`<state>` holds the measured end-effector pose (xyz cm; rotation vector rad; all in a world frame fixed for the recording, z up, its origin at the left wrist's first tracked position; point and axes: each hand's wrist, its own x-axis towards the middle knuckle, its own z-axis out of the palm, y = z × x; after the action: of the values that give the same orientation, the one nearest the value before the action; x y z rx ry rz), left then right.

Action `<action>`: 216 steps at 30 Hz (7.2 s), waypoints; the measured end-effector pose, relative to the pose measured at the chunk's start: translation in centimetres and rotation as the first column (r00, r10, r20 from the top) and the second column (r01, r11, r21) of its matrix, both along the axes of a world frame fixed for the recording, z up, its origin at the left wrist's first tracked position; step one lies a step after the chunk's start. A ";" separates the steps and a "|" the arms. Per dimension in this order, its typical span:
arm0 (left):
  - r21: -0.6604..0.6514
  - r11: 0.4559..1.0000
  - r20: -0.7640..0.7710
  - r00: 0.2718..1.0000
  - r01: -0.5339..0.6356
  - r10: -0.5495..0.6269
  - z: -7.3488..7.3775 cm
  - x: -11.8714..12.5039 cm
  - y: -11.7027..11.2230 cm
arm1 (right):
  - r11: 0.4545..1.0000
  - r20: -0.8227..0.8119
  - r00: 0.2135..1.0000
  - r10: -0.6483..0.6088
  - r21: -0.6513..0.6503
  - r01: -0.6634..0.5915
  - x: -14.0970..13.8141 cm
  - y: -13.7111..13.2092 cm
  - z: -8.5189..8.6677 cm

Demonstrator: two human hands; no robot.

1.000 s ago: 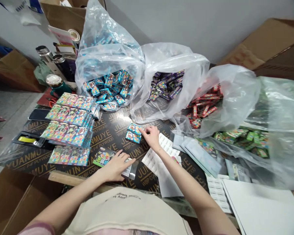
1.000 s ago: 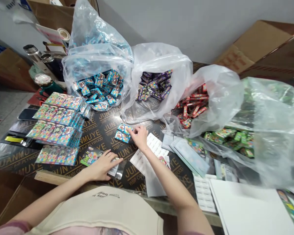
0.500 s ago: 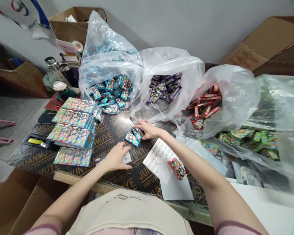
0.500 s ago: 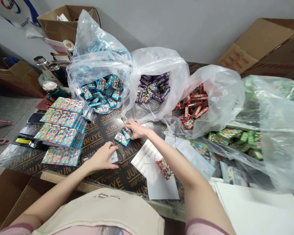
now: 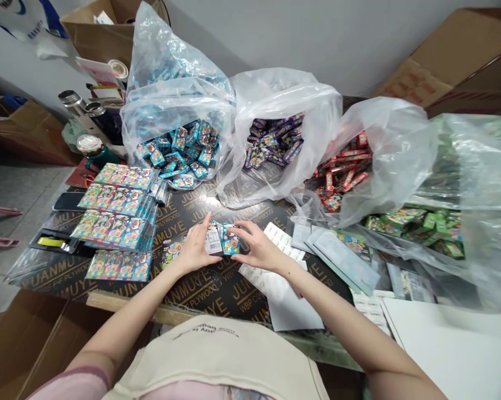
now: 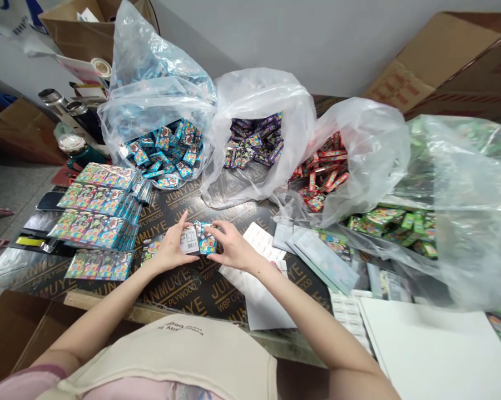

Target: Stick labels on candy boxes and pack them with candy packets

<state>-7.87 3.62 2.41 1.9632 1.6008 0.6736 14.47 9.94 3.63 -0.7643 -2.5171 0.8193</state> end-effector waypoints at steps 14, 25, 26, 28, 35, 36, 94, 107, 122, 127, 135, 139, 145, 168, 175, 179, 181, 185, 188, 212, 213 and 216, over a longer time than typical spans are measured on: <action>-0.049 0.998 0.097 0.995 0.025 -0.020 -0.2 0.0 -1.3 | 0.998 -0.048 0.998 -0.040 -0.057 0.038 0.3 -0.8 0.6; -0.148 0.985 0.183 0.981 0.090 -0.062 -0.8 0.3 -2.2 | 0.972 -0.030 0.994 0.109 -0.206 -0.113 0.5 -0.7 0.8; -0.149 0.985 0.181 0.982 0.087 -0.060 -0.8 0.2 -2.2 | 0.973 -0.018 0.995 0.101 -0.208 -0.103 0.5 -0.8 0.8; -0.152 0.985 0.184 0.982 0.081 -0.052 -0.8 0.2 -2.3 | 0.977 0.003 0.997 0.072 -0.201 -0.070 0.5 -1.0 0.8; -0.120 0.980 0.188 0.973 0.159 -0.135 -0.7 0.0 -2.5 | 0.973 -0.055 0.992 0.112 -0.195 -0.121 0.5 -1.3 -0.1; -0.104 0.982 0.185 0.974 0.155 -0.134 -0.8 -0.1 -2.5 | 0.980 -0.070 0.994 0.087 -0.173 -0.098 0.4 -1.4 -0.3; -0.132 0.991 -0.224 0.974 -0.028 -0.003 -2.5 -0.3 -3.4 | 0.858 0.024 0.922 -0.386 -0.359 0.368 -2.4 1.8 -3.5; -0.140 0.990 0.298 0.954 0.012 0.031 0.3 -0.7 -3.2 | 0.917 -0.279 0.935 -0.219 -0.386 0.100 -0.4 -3.8 -0.9; -0.077 0.996 0.147 0.989 0.047 -0.036 0.2 0.1 -2.7 | 0.925 -0.062 0.927 -0.371 0.064 0.375 3.2 -0.7 -1.6; -0.040 0.984 -0.020 0.985 0.172 -0.173 0.2 0.2 -3.0 | 0.208 0.187 0.171 -0.967 0.204 0.957 12.3 11.7 -2.6; -0.070 0.988 -0.032 0.990 0.137 -0.139 -0.3 1.0 -2.9 | -0.001 0.283 -0.052 -0.958 0.177 0.984 16.3 18.9 -5.4; -0.090 0.989 -0.014 0.993 0.114 -0.115 -0.3 1.1 -2.8 | 0.005 0.262 -0.036 -0.964 0.155 0.988 15.9 19.2 -5.3; -0.071 0.993 -0.015 0.995 0.093 -0.094 -0.6 0.3 -2.5 | 0.169 0.197 0.134 -0.971 0.173 0.970 15.3 14.0 -4.1; -0.626 0.524 0.780 0.438 0.578 0.447 1.0 2.1 -0.8 | 0.774 -0.373 0.924 0.088 -0.558 -0.299 0.8 -2.9 1.1; -0.739 0.618 0.673 0.268 0.266 0.689 -0.7 3.0 -1.2 | 0.960 -0.169 0.954 -0.246 -0.177 0.216 1.5 -4.5 -0.1; -0.703 0.693 0.698 0.339 0.157 0.631 -1.2 3.7 -1.7 | 0.975 -0.044 0.975 -0.219 0.018 0.220 0.5 -5.4 -0.6; -0.607 0.795 0.686 0.513 0.014 0.515 -1.3 3.1 -2.0 | 0.960 -0.043 0.962 -0.268 0.071 0.271 0.2 -5.4 -0.8; -0.142 0.981 0.178 0.972 -0.129 0.153 -1.3 0.3 -2.6 | 0.915 -0.077 0.924 -0.375 0.129 0.382 0.7 -5.2 -1.6; -0.093 0.996 -0.265 0.964 -0.004 -0.021 -1.6 -1.2 -3.2 | 0.906 -0.042 0.920 -0.389 0.162 0.391 1.1 -5.3 -2.5; -0.010 0.982 -0.176 0.966 0.191 -0.189 -1.9 1.3 -2.7 | 0.785 -0.041 0.792 -0.609 0.108 0.610 7.5 -4.9 -3.0; -0.034 0.975 -0.236 0.946 0.221 -0.223 -1.8 1.4 -2.8 | 0.644 -0.062 0.653 -0.755 0.115 0.756 10.0 -3.3 -3.2; -0.138 0.941 -0.407 0.849 0.309 -0.338 -1.5 1.5 -3.0 | 0.163 -0.046 0.173 -0.984 0.161 0.973 18.8 2.0 -3.6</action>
<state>-6.42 0.57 0.87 2.3676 1.4358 0.0510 33.24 11.89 0.08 -2.0426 -1.4095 0.0542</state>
